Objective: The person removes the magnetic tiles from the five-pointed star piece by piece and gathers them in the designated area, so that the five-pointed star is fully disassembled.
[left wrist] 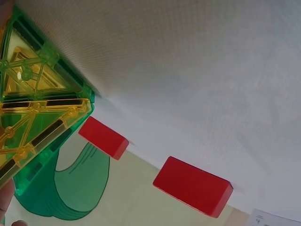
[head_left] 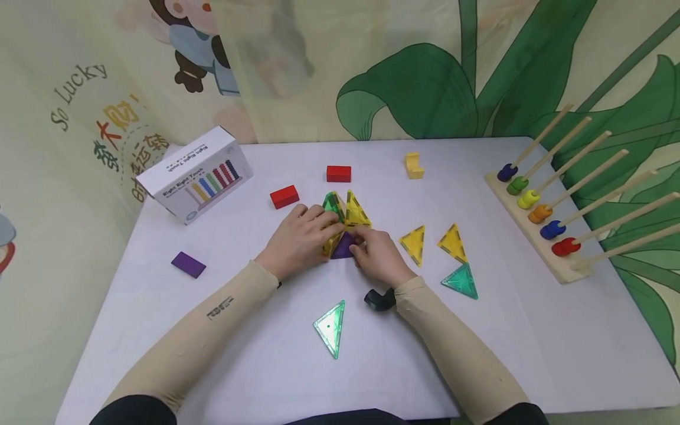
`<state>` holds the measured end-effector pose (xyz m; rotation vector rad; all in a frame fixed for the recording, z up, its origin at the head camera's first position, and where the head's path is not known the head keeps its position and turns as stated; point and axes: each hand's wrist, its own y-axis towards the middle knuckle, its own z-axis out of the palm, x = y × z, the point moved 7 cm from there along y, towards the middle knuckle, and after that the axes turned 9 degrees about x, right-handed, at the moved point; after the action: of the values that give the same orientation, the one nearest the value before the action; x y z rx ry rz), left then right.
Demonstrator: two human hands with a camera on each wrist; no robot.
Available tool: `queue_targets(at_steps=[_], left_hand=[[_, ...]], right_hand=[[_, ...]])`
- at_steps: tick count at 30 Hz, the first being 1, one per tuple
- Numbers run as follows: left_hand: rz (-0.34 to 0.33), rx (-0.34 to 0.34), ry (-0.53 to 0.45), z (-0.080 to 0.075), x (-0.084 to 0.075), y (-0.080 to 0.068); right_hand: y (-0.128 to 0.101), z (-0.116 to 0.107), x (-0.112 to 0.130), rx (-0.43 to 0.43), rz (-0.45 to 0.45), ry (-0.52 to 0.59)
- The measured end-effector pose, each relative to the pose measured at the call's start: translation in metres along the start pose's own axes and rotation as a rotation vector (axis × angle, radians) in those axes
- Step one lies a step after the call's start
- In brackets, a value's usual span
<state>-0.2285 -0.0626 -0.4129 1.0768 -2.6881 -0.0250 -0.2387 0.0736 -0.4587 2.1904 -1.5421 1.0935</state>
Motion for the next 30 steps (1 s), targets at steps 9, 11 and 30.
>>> queue_targets(at_steps=[9, 11, 30], left_hand=[[0.006, -0.03, 0.001, -0.001, -0.001, -0.003], [0.007, -0.019, 0.0, -0.001, -0.002, -0.003], [0.01, -0.024, 0.01, -0.001, -0.001, -0.002]], right_hand=[[-0.002, 0.003, 0.013, 0.006, 0.041, -0.084], [-0.002, 0.002, 0.016, -0.028, 0.056, -0.117], [-0.007, 0.004, 0.016, -0.119, 0.028, -0.083]])
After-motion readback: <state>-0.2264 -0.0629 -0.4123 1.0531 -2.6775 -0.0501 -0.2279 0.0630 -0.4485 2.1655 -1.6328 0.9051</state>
